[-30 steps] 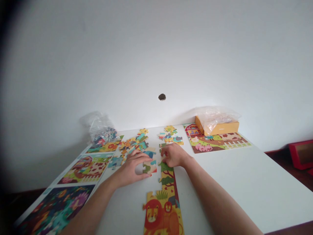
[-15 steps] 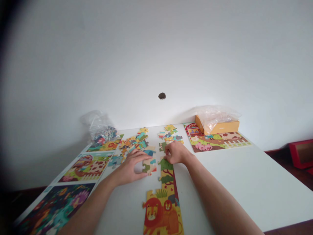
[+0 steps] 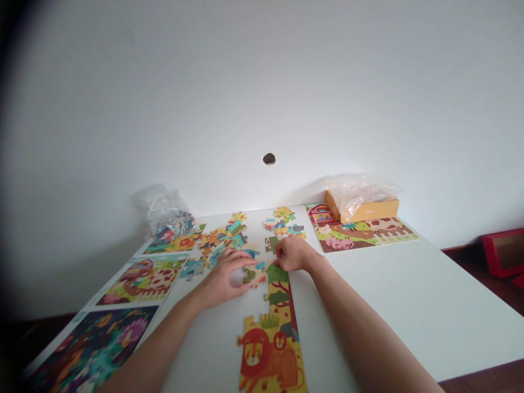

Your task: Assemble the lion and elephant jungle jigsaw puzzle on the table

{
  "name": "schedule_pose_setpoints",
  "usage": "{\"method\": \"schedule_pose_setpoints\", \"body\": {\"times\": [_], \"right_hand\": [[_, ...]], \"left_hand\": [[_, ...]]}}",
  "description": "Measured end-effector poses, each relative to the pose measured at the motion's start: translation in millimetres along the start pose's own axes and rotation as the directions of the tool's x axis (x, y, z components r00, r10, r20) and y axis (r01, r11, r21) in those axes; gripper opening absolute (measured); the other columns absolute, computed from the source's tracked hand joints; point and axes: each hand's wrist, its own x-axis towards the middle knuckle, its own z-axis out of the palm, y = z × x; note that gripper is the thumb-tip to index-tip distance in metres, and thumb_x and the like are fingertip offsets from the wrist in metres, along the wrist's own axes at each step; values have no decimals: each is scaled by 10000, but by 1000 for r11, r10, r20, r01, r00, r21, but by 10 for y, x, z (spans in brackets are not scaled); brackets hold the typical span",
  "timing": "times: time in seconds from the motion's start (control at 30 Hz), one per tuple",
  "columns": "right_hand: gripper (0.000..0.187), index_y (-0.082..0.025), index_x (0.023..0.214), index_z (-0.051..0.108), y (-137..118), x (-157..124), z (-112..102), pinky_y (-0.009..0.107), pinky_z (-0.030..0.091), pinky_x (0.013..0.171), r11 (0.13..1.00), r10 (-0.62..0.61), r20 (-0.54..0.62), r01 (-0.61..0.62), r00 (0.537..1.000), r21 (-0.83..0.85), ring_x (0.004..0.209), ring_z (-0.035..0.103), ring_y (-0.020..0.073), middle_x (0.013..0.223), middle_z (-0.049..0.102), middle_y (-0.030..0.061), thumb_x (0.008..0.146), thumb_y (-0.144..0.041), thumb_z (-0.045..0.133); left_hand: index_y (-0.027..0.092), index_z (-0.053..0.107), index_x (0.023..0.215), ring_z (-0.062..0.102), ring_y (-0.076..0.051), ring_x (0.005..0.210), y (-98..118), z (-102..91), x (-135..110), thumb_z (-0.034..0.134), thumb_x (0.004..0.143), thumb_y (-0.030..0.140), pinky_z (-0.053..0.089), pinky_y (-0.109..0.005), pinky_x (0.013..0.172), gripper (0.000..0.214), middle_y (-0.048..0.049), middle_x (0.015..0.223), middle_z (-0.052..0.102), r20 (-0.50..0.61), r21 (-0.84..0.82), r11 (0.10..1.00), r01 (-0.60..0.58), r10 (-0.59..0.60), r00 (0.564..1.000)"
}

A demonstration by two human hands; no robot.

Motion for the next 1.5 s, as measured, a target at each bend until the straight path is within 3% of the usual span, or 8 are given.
{"method": "schedule_pose_setpoints", "body": {"times": [0.2,0.57,1.07,1.27,1.5], "right_hand": [[102,-187,706,661,-95,-56,18,223,364,563,1000,-11,-8,11,1000,-7,639,602,149,696,692,23,721,-287,669],[101,-183,711,667,-243,-75,-26,227,373,574,1000,10,6,-10,1000,-3,653,606,155,705,694,30,728,-283,673],[84,-188,693,660,-249,-105,-9,233,363,568,1000,-9,0,9,1000,3,640,598,153,689,685,18,710,-270,668],[95,-188,715,672,-257,-114,-30,237,360,569,1000,-4,17,5,1000,-10,656,604,159,702,689,24,722,-283,669],[89,-195,703,662,-266,-110,-24,236,364,570,1000,1,7,-1,1000,-12,652,605,160,693,688,19,721,-281,672]], "left_hand": [[305,780,980,540,-247,1089,152,-19,-85,683,828,286,406,-448,1044,182,-59,1119,617,35,55,998,-4,2,999],[364,768,1040,459,-291,1218,124,-132,-190,688,820,305,343,-483,1075,242,-25,1231,620,71,92,996,15,-22,997],[322,731,1064,496,-281,1220,319,-219,-214,621,886,363,316,-483,1099,213,5,1292,653,147,61,998,-25,16,989],[257,611,1281,453,-319,1257,206,-165,-251,741,765,425,359,-479,1082,558,-65,1260,651,57,49,998,48,-51,997],[255,662,1210,529,-282,1188,180,-64,-223,745,732,348,350,-454,1111,494,-62,1212,668,-9,3,1000,16,-16,1000]]}}
